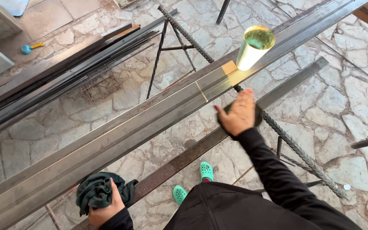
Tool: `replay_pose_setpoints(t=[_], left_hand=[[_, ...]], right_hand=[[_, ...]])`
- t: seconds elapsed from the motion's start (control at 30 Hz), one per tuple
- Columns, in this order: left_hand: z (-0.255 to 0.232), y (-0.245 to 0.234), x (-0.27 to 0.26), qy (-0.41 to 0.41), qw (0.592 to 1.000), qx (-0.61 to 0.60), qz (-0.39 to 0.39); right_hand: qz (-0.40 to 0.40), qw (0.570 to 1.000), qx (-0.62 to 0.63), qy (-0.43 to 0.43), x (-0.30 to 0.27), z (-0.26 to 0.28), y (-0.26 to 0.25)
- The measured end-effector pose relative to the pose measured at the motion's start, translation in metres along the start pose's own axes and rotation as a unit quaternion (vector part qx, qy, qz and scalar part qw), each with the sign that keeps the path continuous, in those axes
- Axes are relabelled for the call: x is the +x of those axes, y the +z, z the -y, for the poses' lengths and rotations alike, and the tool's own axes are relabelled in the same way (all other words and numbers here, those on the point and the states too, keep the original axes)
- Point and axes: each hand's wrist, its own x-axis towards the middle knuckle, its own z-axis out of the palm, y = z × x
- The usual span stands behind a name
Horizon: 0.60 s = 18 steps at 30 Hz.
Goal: Sanding a metal beam with a sanding block and wiping it down with a cloth.
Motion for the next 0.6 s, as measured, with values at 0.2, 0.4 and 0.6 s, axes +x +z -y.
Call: replay_pose_setpoints(t=[0.2, 0.4, 0.6], left_hand=[[-0.002, -0.001, 0.01, 0.032, 0.999, -0.018, -0.015], [-0.004, -0.009, 0.008, 0.052, 0.998, -0.019, -0.027], [-0.007, -0.008, 0.008, 0.02, 1.0, -0.002, -0.01]], right_hand=[[-0.025, 0.996, -0.04, -0.074, -0.037, 0.003, 0.045], [-0.086, 0.991, -0.072, -0.077, 0.014, -0.029, 0.034], [-0.026, 0.988, -0.027, -0.148, -0.018, -0.031, 0.051]])
